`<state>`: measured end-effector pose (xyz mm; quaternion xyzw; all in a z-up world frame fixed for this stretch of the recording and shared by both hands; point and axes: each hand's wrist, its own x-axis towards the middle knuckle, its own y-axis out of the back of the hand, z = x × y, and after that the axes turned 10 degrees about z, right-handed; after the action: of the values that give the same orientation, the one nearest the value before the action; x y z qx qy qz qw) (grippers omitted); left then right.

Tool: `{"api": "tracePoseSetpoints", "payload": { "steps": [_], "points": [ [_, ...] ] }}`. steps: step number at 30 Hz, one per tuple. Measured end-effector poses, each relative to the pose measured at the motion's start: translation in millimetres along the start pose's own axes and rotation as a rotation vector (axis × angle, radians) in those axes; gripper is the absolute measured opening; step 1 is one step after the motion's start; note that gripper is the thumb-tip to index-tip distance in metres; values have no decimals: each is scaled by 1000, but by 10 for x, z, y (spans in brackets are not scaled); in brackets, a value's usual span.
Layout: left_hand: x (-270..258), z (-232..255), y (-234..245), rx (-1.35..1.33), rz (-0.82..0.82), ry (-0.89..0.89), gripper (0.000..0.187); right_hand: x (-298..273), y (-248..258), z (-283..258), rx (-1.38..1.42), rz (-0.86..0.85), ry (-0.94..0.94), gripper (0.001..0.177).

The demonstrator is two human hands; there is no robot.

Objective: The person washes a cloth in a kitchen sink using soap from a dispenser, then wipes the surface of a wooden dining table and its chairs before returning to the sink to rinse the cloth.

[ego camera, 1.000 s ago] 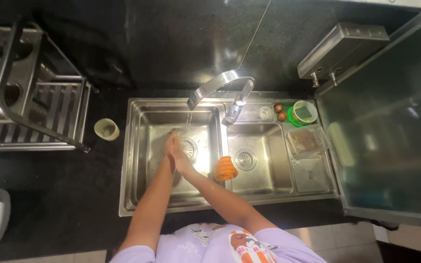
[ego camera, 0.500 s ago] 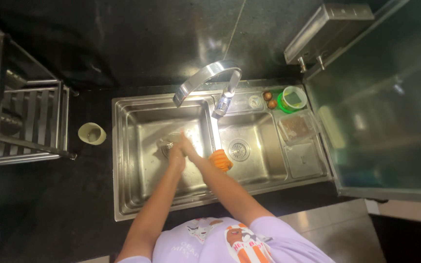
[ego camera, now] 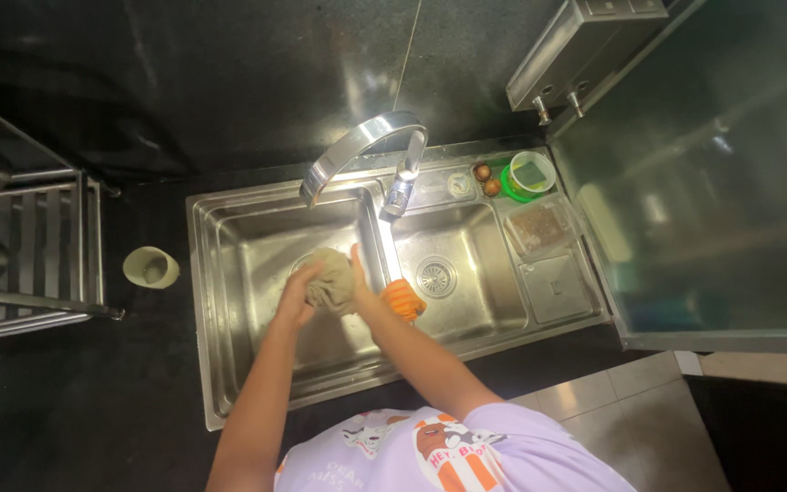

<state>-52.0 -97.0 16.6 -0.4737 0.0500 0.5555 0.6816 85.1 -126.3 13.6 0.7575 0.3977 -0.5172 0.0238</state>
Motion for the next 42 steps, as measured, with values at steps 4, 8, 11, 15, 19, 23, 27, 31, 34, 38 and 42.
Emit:
{"api": "tracePoseSetpoints", "payload": {
  "steps": [4,8,11,15,19,23,27,31,34,38,42],
  "points": [
    [194,-99,-149,46,315,-160,42,67,-135,574,-430,-166,630,74],
    [63,-489,-181,11,57,-180,51,404,-78,289,-1242,6,1002,59],
    [280,-445,-58,-5,106,-144,51,364,-119,491,-931,-17,853,61],
    [521,-268,231,-39,215,-39,56,145,-131,850,-725,-190,902,65],
    [364,-785,114,-43,242,-109,52,378,-94,232,-607,-118,507,69],
    [418,-674,136,-90,234,-136,58,318,-105,200,-415,-127,169,73],
    [539,-395,283,-98,237,-183,53,147,9,701,-726,-349,907,79],
    [429,-771,2,476,294,-289,43,472,171,142,-470,-251,337,83],
    [477,-770,-110,31,268,-135,43,437,121,-65,-296,-210,-31,88],
    [717,-328,31,-137,278,-135,40,-238,143,-222,-679,-247,420,52],
    [722,-154,172,-44,281,-145,37,-703,278,-1327,-330,-303,789,27]
  ]
}}
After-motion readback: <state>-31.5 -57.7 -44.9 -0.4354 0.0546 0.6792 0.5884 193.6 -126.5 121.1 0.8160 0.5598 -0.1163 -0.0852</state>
